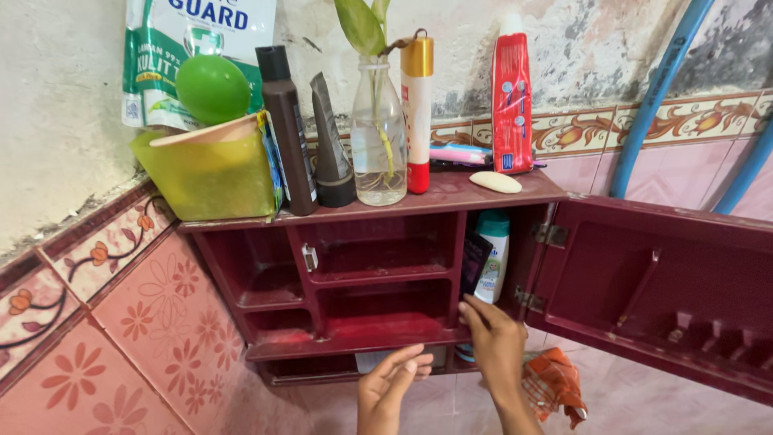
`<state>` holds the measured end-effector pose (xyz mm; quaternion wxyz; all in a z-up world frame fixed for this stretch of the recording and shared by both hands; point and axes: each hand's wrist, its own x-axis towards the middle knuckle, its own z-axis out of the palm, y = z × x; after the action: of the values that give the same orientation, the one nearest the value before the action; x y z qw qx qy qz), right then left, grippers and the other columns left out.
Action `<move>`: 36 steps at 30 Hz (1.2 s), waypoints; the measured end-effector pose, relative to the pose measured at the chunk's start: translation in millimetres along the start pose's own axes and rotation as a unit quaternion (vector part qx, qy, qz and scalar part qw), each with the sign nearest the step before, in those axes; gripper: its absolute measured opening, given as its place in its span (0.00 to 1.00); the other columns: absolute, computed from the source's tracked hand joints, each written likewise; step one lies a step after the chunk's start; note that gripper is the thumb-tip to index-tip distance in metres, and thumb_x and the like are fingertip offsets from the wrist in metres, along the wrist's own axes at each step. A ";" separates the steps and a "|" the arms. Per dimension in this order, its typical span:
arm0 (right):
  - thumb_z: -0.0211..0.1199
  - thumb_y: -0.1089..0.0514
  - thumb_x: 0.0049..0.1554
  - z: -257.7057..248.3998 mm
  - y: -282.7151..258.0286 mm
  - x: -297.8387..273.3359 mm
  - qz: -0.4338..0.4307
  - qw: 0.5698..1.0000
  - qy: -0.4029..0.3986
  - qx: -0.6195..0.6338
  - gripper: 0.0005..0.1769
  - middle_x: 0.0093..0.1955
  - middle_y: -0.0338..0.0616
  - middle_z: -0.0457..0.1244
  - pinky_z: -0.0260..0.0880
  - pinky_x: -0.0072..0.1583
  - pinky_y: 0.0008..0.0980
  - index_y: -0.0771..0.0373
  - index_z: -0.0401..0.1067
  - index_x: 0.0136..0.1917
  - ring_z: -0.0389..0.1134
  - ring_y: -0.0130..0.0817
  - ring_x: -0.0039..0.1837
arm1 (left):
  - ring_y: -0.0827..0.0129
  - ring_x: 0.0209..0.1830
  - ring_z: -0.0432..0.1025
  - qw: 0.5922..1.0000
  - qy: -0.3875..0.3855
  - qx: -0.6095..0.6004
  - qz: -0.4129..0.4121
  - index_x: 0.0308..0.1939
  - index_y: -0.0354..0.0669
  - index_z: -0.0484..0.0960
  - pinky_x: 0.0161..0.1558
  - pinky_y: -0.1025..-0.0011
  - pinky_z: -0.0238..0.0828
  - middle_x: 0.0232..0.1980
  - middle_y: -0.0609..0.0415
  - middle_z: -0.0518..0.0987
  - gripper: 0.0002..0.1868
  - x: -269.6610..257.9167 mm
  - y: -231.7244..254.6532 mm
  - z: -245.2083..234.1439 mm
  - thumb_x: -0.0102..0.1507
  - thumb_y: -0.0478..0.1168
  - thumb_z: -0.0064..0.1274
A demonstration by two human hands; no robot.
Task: The person organizes a bathroom cabinet by picking up various toiletries from the top shelf, briefly holding them, and placing them into the open compartments below. Items handled include a facial foam tube, a deodorant stick, a small sachet, a dark tube, a brown bottle, a red bottle, a green ball, a toothpaste tube, and a bar of soap.
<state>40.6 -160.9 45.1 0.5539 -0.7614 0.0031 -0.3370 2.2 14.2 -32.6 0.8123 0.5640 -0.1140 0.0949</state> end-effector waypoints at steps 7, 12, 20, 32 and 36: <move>0.68 0.58 0.56 -17.1 -13.5 -2.3 0.024 1.000 0.010 0.006 0.15 0.45 0.48 0.76 0.75 0.47 0.27 0.63 0.81 0.56 0.77 0.29 0.44 | 0.51 0.64 0.75 0.996 -0.046 -0.064 0.030 0.69 0.29 0.70 0.64 0.56 0.71 0.67 0.31 0.77 0.30 14.9 -22.2 -8.4 0.67 0.45 0.43; 0.62 0.56 0.61 -31.0 -25.8 -0.4 0.012 0.992 0.023 0.125 0.18 0.51 0.52 0.75 0.74 0.54 0.30 0.69 0.79 0.60 0.75 0.33 0.52 | 0.47 0.86 0.43 0.965 -0.140 -0.177 0.138 0.81 0.32 0.46 0.80 0.51 0.41 0.86 0.37 0.47 0.45 16.9 13.1 -1.4 0.67 0.58 0.34; 0.37 0.47 0.68 -44.5 -90.1 15.4 0.000 0.889 -0.114 0.444 0.36 0.74 0.70 0.58 0.59 0.74 0.52 0.79 0.53 0.77 0.60 0.57 0.77 | 0.51 0.89 0.35 0.932 -0.140 -0.208 0.261 0.82 0.31 0.43 0.82 0.50 0.27 0.88 0.39 0.41 0.47 15.8 116.5 29.0 0.67 0.56 0.36; 0.37 0.34 0.65 -5.5 -214.7 -1.7 0.061 0.714 -0.258 0.648 0.47 0.83 0.66 0.46 0.41 0.77 0.52 0.75 0.45 0.81 0.45 0.56 0.84 | 0.57 0.90 0.31 0.920 -0.049 -0.049 0.386 0.82 0.26 0.41 0.85 0.60 0.21 0.89 0.40 0.39 0.43 -6.5 231.5 30.7 0.70 0.52 0.30; 0.36 0.34 0.65 10.9 -223.4 -8.5 0.063 0.692 -0.292 0.657 0.47 0.83 0.67 0.47 0.39 0.78 0.52 0.76 0.45 0.81 0.44 0.57 0.85 | 0.57 0.90 0.31 0.919 -0.059 -0.039 0.387 0.82 0.27 0.40 0.85 0.60 0.21 0.89 0.40 0.38 0.43 -13.4 247.1 19.8 0.70 0.52 0.28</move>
<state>-42.7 -62.2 227.9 0.9055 -0.2615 -0.3336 0.0221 -82.1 80.7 191.2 0.7255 0.4483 -0.3746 0.3639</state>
